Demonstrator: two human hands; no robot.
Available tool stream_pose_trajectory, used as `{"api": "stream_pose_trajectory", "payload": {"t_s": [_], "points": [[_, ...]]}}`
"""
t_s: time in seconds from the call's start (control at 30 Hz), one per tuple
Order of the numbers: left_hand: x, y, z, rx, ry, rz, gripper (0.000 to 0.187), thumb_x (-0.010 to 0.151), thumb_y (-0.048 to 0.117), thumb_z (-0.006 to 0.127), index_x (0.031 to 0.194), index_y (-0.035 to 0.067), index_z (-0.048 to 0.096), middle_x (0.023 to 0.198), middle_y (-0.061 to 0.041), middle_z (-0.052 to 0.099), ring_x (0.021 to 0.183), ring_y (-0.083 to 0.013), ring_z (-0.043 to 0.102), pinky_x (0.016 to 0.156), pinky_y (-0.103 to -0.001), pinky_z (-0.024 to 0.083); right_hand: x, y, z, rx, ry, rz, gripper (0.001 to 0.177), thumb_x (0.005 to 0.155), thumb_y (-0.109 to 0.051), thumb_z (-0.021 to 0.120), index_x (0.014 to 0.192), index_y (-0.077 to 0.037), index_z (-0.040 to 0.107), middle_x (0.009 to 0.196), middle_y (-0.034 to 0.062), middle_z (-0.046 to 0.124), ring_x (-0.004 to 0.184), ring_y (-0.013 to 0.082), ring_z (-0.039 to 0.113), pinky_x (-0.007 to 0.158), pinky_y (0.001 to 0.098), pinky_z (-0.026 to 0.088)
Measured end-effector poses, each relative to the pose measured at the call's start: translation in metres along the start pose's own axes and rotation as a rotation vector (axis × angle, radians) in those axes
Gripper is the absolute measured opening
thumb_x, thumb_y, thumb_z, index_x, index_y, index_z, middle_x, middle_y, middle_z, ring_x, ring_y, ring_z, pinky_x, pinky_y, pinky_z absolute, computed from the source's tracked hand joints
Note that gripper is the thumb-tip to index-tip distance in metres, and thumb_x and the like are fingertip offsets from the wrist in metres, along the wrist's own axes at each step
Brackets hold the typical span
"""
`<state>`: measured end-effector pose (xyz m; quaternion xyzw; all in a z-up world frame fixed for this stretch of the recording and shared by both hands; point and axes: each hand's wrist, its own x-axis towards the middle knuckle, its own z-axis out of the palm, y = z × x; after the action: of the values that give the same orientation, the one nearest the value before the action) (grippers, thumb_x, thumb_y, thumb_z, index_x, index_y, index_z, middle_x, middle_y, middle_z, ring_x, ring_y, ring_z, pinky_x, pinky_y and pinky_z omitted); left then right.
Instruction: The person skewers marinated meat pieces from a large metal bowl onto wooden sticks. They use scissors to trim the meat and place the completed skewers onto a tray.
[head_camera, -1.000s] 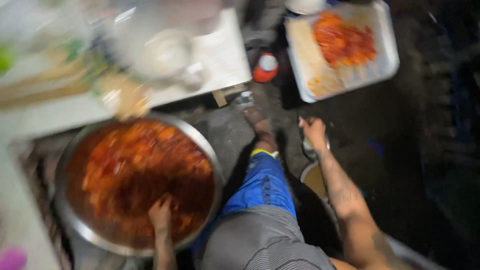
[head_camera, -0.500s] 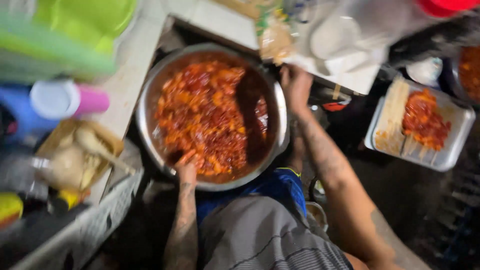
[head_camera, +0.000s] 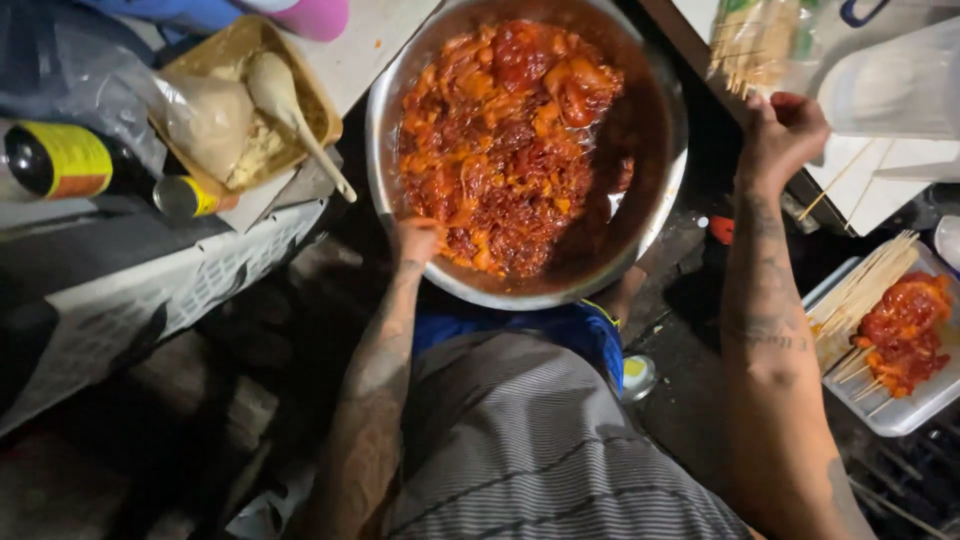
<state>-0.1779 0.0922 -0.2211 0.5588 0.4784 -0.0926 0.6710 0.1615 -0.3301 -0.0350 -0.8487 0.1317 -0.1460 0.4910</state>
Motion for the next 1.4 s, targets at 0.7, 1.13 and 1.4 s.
{"api": "stream_pose_trajectory", "payload": {"t_s": [0.7, 1.13, 1.4], "points": [[-0.017, -0.066, 0.130, 1.394, -0.443, 0.369, 0.025, 0.076, 0.016, 0.078, 0.100, 0.009, 0.080, 0.102, -0.016, 0.076, 0.106, -0.0322, 0.073, 0.087, -0.036, 0.064, -0.248, 0.017, -0.053, 0.297, -0.256, 0.727, 0.007, 0.082, 0.001, 0.064, 0.079, 0.001, 0.071, 0.056, 0.0216, 0.064, 0.046, 0.0334, 0.064, 0.041, 0.0392, 0.048], [-0.059, -0.020, 0.173, 1.133, -0.602, 0.350, 0.021, 0.080, 0.004, 0.076, 0.101, 0.004, 0.078, 0.099, -0.022, 0.077, 0.107, -0.0392, 0.072, 0.091, -0.049, 0.060, -0.280, -0.055, -0.106, 0.468, -0.411, 0.867, 0.021, 0.077, 0.011, 0.069, 0.097, 0.006, 0.072, 0.071, 0.0154, 0.066, 0.061, 0.0297, 0.072, 0.056, 0.0395, 0.063], [-0.037, 0.044, 0.152, 0.684, -0.274, 0.449, 0.025, 0.087, 0.004, 0.057, 0.102, 0.003, 0.077, 0.105, -0.023, 0.075, 0.110, -0.0410, 0.068, 0.107, -0.050, 0.049, -0.290, -0.035, -0.104, 0.297, -0.643, 0.700, 0.009, 0.079, 0.003, 0.063, 0.083, -0.001, 0.070, 0.062, 0.0175, 0.070, 0.058, 0.0272, 0.071, 0.054, 0.0347, 0.058]]}}
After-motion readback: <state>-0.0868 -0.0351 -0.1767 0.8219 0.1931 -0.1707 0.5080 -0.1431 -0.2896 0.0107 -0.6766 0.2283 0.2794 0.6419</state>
